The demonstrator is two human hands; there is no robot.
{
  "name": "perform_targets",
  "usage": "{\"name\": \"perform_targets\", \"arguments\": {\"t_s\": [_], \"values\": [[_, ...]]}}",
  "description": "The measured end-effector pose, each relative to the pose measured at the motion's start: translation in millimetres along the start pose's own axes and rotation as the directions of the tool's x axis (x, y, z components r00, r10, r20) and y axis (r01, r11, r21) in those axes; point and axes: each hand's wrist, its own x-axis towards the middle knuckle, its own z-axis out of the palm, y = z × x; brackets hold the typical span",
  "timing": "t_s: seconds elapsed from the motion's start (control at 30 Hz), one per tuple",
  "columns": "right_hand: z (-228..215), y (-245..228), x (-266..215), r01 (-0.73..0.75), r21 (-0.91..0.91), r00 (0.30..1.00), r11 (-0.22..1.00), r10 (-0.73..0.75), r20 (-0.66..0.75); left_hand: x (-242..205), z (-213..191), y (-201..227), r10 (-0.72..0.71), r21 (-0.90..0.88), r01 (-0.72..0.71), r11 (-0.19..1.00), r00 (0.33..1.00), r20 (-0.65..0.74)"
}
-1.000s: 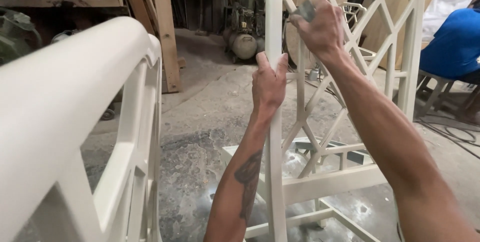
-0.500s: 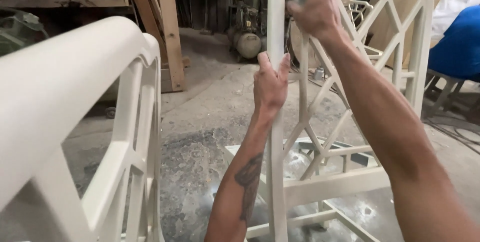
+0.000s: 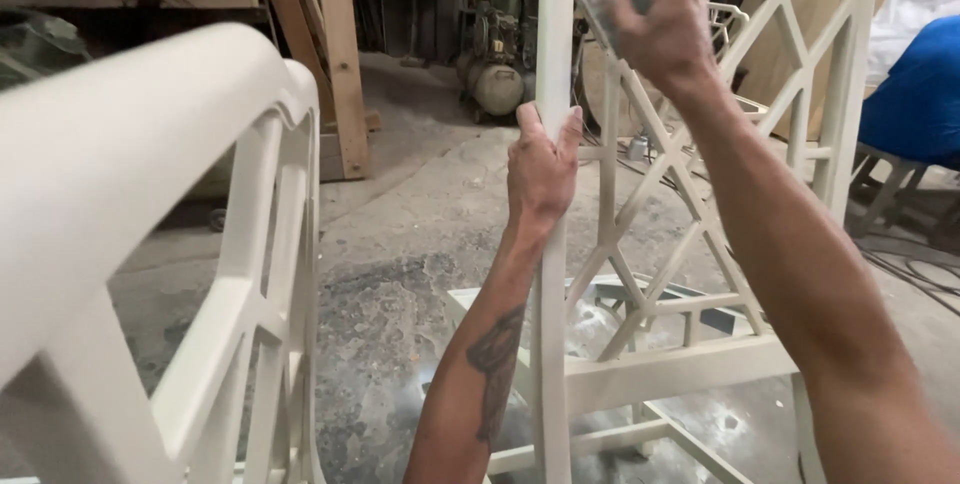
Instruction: Sanding the lattice back of a white wooden chair frame using a hand sanding block to prepare it for finishing.
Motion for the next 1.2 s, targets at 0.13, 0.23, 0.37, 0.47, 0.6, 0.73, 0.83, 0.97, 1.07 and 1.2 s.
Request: {"name": "perform_targets", "arguments": {"t_s": [0.13,0.23,0.37,0.47,0.6,0.73,0.83,0.97,1.07,1.2], "values": [[11.6,-5.0,12.2,0.051,-0.184,0.997,0.982,-0.040,0.059,-3.0,-1.0,-0.7,0.026,-0.011,-0.026,1.000,1.000,-0.015],[12.2,6.0,30.8,0.044,-0.152,0.989,0.987,-0.022,0.147,-3.9,-2.2,-1.6,0.036,0.014,-0.035,0.999,0.999,-0.018],[8.4,6.3,25.9,0.002,-0.162,0.992,0.987,0.018,0.122,-7.6,-6.0,5.3,0.010,0.005,-0.010,1.000,1.000,-0.005],[8.1,-2.1,25.1,-0.052,-0.179,0.992,0.982,0.072,0.104,-5.2,-6.1,0.9,0.028,0.008,-0.029,1.000,1.000,0.007],[0.5,-4.5,18.7,0.040,-0.217,0.987,0.975,-0.005,0.159,-2.1,-1.8,-3.9,0.042,0.006,-0.042,0.999,0.999,-0.015],[-13.8,-20.9,7.7,-0.208,-0.356,0.880,0.911,0.334,0.339,-0.5,0.8,-7.4,0.060,-0.014,-0.060,0.998,0.998,-0.004],[-12.2,-22.1,14.0,-0.176,-0.484,0.880,0.857,0.357,0.312,-3.8,0.2,-1.9,0.067,-0.010,-0.067,0.998,0.998,-0.011],[-5.1,-15.6,24.6,0.032,-0.296,0.956,0.955,0.057,0.287,0.6,2.7,-12.2,0.095,-0.048,-0.095,0.994,0.995,0.001],[-10.0,-13.4,12.2,-0.153,-0.455,0.871,0.877,0.337,0.357,-0.5,3.6,-7.6,0.052,0.001,-0.052,0.999,0.999,-0.015],[0.0,-5.5,13.9,-0.085,-0.419,0.892,0.904,0.256,0.372,-1.6,-1.6,-5.3,0.061,0.040,-0.059,0.997,0.997,-0.043]]}}
